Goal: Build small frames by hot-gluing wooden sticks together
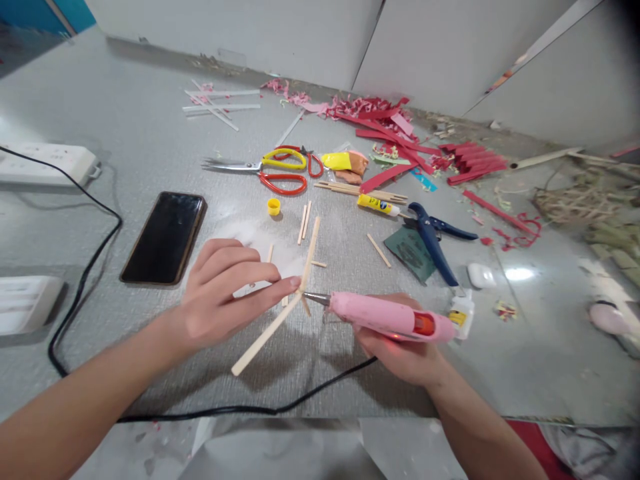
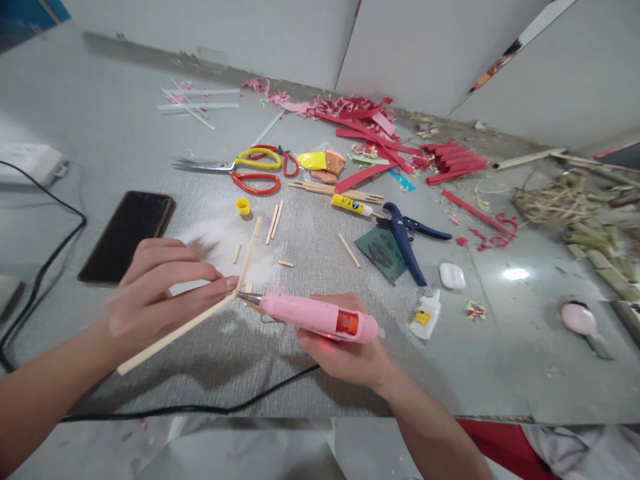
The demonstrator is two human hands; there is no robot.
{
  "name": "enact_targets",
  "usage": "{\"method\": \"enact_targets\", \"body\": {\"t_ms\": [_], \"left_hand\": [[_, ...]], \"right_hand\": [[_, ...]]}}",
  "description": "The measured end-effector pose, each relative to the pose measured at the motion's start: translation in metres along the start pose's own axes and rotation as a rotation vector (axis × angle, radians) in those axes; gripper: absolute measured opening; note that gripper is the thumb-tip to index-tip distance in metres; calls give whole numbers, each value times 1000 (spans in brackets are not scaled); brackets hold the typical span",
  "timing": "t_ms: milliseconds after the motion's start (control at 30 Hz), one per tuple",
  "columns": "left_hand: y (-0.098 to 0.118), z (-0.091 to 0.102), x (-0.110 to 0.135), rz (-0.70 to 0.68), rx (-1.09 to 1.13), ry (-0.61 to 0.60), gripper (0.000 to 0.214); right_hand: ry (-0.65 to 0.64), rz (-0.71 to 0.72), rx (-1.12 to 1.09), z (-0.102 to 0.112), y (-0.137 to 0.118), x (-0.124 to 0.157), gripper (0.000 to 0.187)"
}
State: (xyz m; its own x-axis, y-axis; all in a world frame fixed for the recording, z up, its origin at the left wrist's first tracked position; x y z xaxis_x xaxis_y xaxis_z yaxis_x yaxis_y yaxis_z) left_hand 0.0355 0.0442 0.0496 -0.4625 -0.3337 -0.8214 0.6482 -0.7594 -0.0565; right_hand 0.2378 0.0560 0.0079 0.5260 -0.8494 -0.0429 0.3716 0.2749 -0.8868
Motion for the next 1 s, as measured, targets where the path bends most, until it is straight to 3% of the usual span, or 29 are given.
{"method": "enact_targets", "body": {"t_ms": [700, 1000], "left_hand": [[-4, 3, 1, 113, 6, 30, 15], [-4, 2, 0, 99, 17, -48, 20]], "right_hand": [[7, 13, -17, 1, 2, 4, 32], [-15, -20, -20, -2, 1, 1, 32]]}}
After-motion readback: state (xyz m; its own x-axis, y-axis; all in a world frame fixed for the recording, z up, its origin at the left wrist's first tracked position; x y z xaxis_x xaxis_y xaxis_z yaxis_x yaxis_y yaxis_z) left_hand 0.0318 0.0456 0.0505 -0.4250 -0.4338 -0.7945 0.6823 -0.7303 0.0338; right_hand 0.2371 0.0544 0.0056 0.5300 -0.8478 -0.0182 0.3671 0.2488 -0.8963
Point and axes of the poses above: each hand's wrist, its own x-axis away from the middle knuckle, its own z-axis out of the back of the hand, y = z × x, the point moved 8 cm from there along -x, towards the middle knuckle, and after that the axes turned 9 degrees about -x, right-handed, at the moved point
